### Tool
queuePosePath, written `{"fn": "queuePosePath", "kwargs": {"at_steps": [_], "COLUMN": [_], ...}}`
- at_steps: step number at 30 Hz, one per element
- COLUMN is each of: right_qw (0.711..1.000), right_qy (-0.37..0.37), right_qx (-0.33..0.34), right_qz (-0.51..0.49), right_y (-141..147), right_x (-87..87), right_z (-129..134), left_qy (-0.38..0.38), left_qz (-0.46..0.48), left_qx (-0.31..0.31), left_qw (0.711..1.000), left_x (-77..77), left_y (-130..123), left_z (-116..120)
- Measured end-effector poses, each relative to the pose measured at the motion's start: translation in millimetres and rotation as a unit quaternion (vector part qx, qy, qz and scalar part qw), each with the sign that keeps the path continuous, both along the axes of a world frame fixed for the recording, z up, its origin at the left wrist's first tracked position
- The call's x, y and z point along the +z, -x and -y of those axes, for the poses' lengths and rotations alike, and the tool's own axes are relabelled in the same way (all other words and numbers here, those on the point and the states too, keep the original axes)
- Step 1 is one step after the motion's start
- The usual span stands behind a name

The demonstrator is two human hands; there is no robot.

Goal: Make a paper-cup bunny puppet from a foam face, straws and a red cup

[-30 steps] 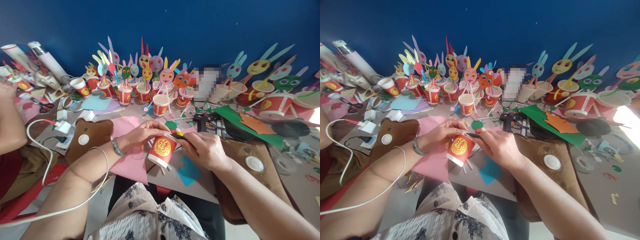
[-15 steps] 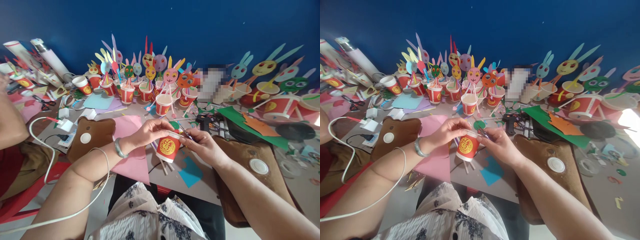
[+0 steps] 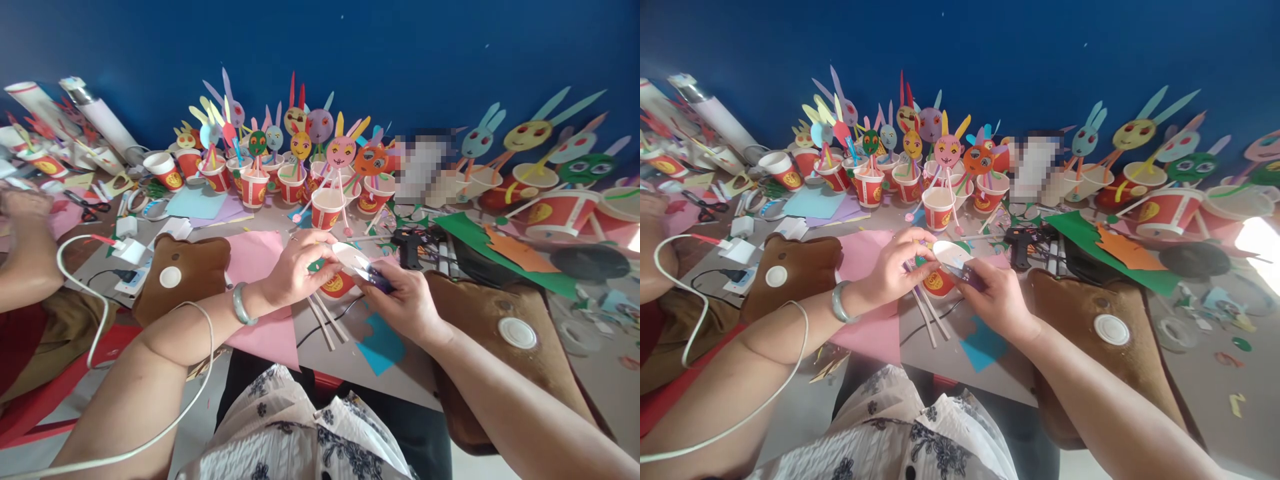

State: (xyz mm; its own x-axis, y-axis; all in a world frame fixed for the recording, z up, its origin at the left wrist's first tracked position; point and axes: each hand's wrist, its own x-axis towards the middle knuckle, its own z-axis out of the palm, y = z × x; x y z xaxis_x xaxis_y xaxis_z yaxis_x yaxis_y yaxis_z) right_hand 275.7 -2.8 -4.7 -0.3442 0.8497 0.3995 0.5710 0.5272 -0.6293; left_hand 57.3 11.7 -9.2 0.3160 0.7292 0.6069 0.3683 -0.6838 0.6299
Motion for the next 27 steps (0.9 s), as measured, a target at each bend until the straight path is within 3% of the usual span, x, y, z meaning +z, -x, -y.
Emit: {"fn": "queuePosePath", "kwargs": {"at_steps": [5, 12, 17, 27], "right_qw": [1.0, 0.998, 0.996, 0.991], "right_qy": [-0.014, -0.023, -0.028, -0.129], "right_qx": [-0.001, -0.057, -0.08, -0.035], "right_qz": [0.004, -0.008, -0.024, 0.01], "right_y": [-0.6, -2.2, -3.4, -2.1], "right_x": [-2.0, -5.9, -4.9, -8.8], "right_z": [1.6, -0.2, -1.1, 4.6], "left_qy": [-0.069, 0.007, -0.013, -0.099], "left_qz": [-0.01, 0.022, 0.077, 0.055], "left_qx": [-0.002, -0.056, -0.018, 0.021], "left_qw": [0.998, 0.998, 0.997, 0.993], "left_x": [-4.5, -0.4, -1.5, -7.9], "left_y": [-0.8, 1.7, 1.9, -2.6], "left_z": [-1.4, 2.6, -0.6, -3.2]}}
